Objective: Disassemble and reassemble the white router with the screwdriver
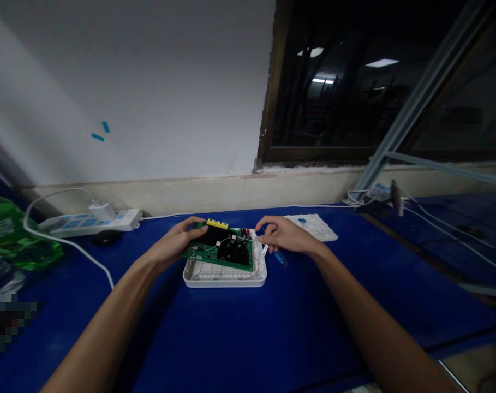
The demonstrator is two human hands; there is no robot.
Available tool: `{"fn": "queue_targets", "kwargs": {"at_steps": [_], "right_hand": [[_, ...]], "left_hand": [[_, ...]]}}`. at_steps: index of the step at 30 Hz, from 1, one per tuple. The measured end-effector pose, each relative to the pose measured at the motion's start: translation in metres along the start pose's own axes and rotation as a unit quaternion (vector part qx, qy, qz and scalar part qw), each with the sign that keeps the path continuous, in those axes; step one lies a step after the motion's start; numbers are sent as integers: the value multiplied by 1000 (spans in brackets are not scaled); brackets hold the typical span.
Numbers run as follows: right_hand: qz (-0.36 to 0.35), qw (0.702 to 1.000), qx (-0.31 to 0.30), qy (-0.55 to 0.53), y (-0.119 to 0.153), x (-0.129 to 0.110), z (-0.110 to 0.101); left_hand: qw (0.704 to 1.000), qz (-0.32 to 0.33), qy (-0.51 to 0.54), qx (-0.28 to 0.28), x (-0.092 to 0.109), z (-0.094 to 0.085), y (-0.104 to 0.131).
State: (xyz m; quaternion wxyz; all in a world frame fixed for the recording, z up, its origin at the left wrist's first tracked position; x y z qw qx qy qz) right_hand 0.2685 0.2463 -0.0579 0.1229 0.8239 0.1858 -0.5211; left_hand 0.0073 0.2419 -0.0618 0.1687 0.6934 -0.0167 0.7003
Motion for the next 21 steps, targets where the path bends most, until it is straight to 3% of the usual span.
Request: {"fn": "queue_targets", "kwargs": {"at_steps": [6,14,21], "right_hand": [[-18,997,12,76,1,-7,7],[-85,983,56,154,-3,-12,10],[-90,992,56,61,-1,-22,13]], "left_hand": [[998,-5,-24,-56,0,10,4],[998,-20,-11,-55,-6,8,1],[998,-33,1,-56,-9,2,-2]]}}
Point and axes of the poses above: each hand's wrist, its own y-axis away from the middle knuckle, its own z-axis out of the palm, x = y × z, the point moved 6 cm from there along -y, towards the middle knuckle, and after that the axes turned 3 degrees about -y, right-handed, at the moved point
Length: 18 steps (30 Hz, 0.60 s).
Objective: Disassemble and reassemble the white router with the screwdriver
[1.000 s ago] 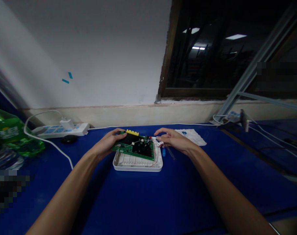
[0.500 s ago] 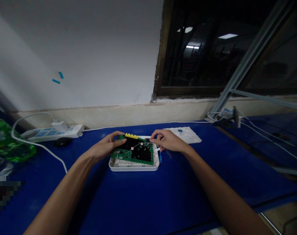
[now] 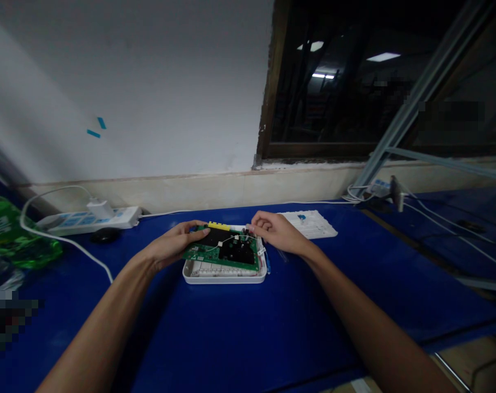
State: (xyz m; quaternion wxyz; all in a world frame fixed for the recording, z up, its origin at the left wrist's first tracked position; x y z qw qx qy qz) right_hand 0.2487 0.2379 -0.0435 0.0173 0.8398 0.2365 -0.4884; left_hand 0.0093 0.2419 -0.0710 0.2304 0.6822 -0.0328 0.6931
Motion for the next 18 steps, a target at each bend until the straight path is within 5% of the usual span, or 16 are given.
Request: {"fn": "queue_targets", "kwargs": {"at_steps": [13,18], "right_hand": [[99,968,-189,-132,17,-4,10],[142,957,-184,-173,15,4,8]], "left_hand": [[1000,15,4,12,6,-3,2],[1000,27,-1,2,5,0,2]]}}
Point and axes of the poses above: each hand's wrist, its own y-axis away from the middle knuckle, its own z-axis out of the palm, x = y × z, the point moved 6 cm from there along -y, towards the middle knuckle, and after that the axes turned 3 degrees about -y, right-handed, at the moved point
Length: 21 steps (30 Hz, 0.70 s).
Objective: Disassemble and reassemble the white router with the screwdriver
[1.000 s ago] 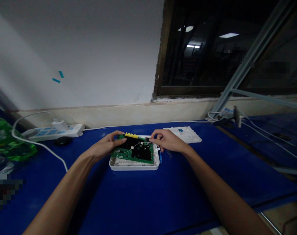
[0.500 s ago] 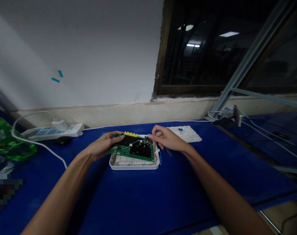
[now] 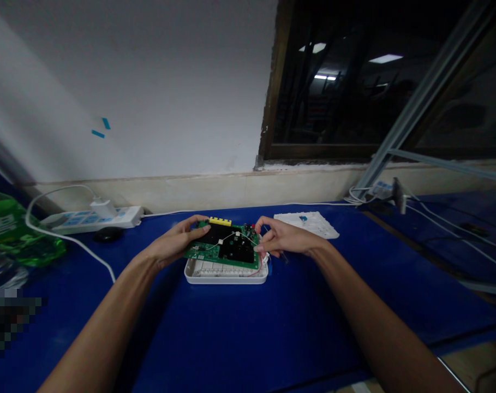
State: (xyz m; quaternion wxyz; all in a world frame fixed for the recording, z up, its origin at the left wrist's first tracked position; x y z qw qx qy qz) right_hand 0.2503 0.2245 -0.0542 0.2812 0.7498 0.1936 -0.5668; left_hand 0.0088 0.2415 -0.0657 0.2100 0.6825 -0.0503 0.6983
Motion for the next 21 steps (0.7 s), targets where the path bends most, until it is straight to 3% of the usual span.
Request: {"fn": "queue_targets", "kwargs": {"at_steps": [12,21], "right_hand": [[0,999,-6,47,-1,7,-3],[-2,999,10,53,2,5,-11]], "left_hand": [[1000,10,-1,-24,0,4,2],[997,-21,-6,-79,-5,10,4]]}}
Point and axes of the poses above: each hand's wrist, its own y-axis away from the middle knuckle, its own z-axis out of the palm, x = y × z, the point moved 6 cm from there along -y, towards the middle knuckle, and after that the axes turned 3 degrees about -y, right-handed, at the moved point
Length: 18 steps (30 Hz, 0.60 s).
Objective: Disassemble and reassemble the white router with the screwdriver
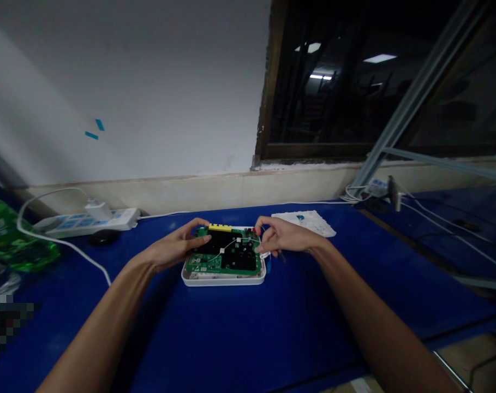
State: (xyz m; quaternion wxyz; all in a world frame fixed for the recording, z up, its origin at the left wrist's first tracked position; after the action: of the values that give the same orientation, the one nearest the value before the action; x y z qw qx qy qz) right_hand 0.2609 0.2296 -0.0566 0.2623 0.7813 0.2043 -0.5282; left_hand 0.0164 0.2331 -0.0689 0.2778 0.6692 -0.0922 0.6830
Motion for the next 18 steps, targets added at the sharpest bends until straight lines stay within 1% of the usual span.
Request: {"fn": "queue_targets", "kwargs": {"at_steps": [3,7,10,12,13,16,18], "right_hand": [[-20,999,18,42,1,1,-7],[-55,983,67,161,1,-4,-13],[-91,959,142,229,2,-16,-15],[-118,945,186,240,3,-25,-14],[-135,942,191,241,2,-28,-11],[-193,929,167,270,-2,-32,2],[-214,916,157,300,-5,-31,10]], "left_hand": [[1000,-19,-1,-7,-2,1,1],[999,-29,-3,-14,-5,0,1],[999,-34,-3,-13,-7,-2,1],[999,-37,-2,-12,-7,-3,0],[999,-38,-3,-12,-8,-4,0],[999,-37,-3,-11,-8,-5,0],[999,-39,0,-7,-8,-5,0]]}}
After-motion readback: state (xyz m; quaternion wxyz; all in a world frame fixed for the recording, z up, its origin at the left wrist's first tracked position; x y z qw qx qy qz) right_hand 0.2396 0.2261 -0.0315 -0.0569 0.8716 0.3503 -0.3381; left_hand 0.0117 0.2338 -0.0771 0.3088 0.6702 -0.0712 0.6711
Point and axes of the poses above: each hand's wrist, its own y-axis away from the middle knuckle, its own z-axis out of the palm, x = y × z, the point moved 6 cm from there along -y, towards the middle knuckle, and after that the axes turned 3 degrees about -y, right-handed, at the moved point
